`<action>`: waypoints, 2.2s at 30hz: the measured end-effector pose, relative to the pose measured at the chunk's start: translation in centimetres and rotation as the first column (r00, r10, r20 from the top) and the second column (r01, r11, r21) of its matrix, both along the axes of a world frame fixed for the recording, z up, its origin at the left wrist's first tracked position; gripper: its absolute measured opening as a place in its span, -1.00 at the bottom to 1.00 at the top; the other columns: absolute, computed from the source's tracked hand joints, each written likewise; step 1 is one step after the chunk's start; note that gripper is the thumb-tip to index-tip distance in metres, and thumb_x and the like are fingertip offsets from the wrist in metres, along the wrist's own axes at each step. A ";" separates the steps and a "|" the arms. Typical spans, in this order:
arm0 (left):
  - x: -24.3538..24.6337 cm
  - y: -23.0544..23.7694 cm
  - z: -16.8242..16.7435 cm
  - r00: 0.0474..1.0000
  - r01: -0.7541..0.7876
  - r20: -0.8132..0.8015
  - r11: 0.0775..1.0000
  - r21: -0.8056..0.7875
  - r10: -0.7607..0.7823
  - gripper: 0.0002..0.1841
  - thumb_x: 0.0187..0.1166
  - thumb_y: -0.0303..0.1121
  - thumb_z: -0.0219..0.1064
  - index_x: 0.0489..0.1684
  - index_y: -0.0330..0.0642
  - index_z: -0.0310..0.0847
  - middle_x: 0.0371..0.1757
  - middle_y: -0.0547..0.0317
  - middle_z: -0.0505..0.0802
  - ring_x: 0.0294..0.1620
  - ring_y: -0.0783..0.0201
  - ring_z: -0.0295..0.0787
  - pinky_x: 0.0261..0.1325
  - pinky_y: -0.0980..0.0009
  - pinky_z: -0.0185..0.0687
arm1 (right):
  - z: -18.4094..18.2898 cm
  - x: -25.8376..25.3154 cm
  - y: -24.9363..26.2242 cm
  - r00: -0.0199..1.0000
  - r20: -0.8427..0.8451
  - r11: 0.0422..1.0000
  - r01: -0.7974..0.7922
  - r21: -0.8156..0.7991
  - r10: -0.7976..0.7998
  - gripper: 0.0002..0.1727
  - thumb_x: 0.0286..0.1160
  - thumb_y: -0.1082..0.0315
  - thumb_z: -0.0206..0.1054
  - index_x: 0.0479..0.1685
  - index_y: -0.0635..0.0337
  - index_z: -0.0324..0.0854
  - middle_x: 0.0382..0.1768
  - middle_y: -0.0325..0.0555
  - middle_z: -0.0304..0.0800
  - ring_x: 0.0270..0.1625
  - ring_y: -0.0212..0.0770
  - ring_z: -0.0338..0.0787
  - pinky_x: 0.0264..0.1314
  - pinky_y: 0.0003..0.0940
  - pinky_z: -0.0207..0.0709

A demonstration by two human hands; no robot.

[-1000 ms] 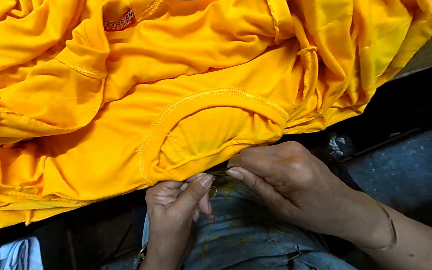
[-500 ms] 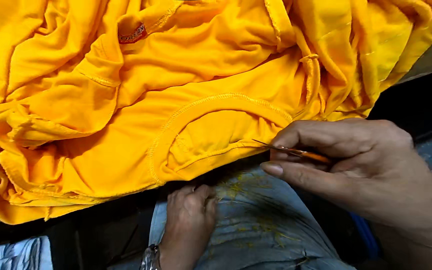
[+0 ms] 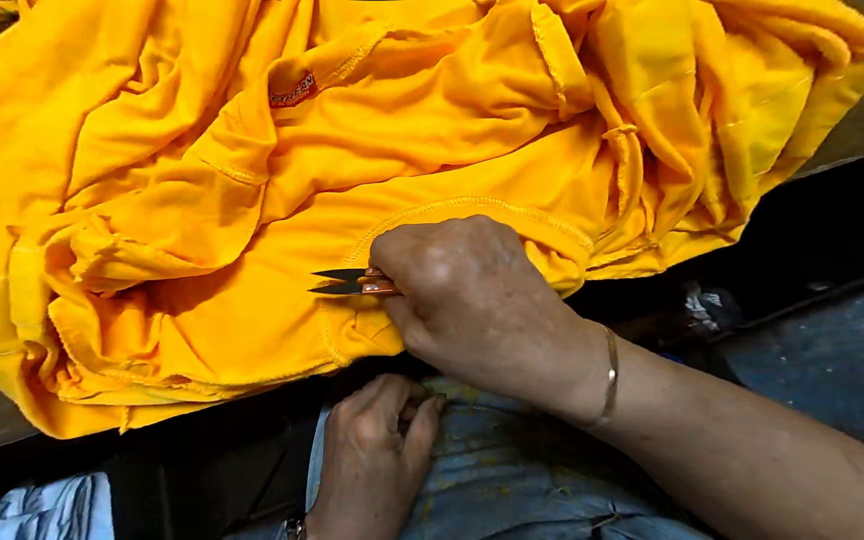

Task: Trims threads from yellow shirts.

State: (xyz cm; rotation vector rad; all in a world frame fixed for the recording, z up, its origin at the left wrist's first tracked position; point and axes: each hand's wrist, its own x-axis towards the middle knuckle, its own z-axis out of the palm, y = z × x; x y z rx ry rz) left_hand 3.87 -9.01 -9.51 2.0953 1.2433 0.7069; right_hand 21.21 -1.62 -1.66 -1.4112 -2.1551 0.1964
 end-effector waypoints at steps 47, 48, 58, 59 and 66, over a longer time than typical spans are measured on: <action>-3.5 9.9 9.5 0.903 0.226 0.397 0.968 -0.107 -0.166 -0.53 0.61 -0.52 0.15 0.53 -0.33 0.49 -0.16 0.27 0.86 -0.24 0.42 0.78 -0.19 0.57 0.72 | 0.4 7.3 -2.0 0.783 -0.609 0.925 -0.125 -0.358 -0.129 -0.76 0.71 0.39 0.23 -0.39 0.09 0.69 -0.59 -0.37 0.68 -0.57 -0.55 0.62 -0.60 -0.71 0.45; -3.6 10.0 9.6 0.905 0.226 0.390 0.969 -0.098 -0.172 -0.54 0.60 -0.51 0.16 0.51 -0.32 0.50 -0.15 0.29 0.85 -0.25 0.43 0.76 -0.21 0.59 0.70 | 0.5 7.4 -2.0 0.777 -0.616 0.923 -0.128 -0.362 -0.134 -0.75 0.70 0.40 0.23 -0.40 0.09 0.69 -0.59 -0.37 0.68 -0.57 -0.55 0.63 -0.59 -0.71 0.46; -4.6 10.3 9.6 0.977 0.176 0.076 0.954 0.244 -0.200 -0.42 0.33 -0.51 0.33 0.47 -0.32 0.54 0.12 0.18 0.75 0.07 0.34 0.69 0.13 0.44 0.68 | 0.5 8.0 -2.2 0.737 -0.655 0.910 -0.139 -0.391 -0.169 -0.74 0.71 0.38 0.22 -0.38 0.10 0.74 -0.60 -0.34 0.68 -0.60 -0.52 0.60 -0.62 -0.69 0.44; -4.7 10.1 9.5 0.981 0.165 0.058 0.952 0.258 -0.186 -0.41 0.33 -0.53 0.31 0.48 -0.32 0.54 0.14 0.18 0.72 0.06 0.36 0.68 0.12 0.47 0.69 | 0.5 8.0 -2.2 0.736 -0.653 0.910 -0.130 -0.395 -0.178 -0.74 0.70 0.38 0.22 -0.37 0.09 0.74 -0.60 -0.34 0.68 -0.60 -0.52 0.60 -0.62 -0.69 0.44; -7.0 9.3 8.5 0.996 0.066 0.035 0.913 0.402 -0.087 -0.80 0.46 -0.42 0.39 -0.03 -0.25 0.80 0.04 0.16 0.81 0.07 0.39 0.75 0.10 0.49 0.70 | 0.6 8.9 -3.6 0.832 -0.554 0.978 -0.115 -0.176 -0.002 -0.84 0.50 0.16 0.46 -0.24 0.03 0.70 -0.49 -0.50 0.65 -0.52 -0.63 0.54 -0.58 -0.77 0.38</action>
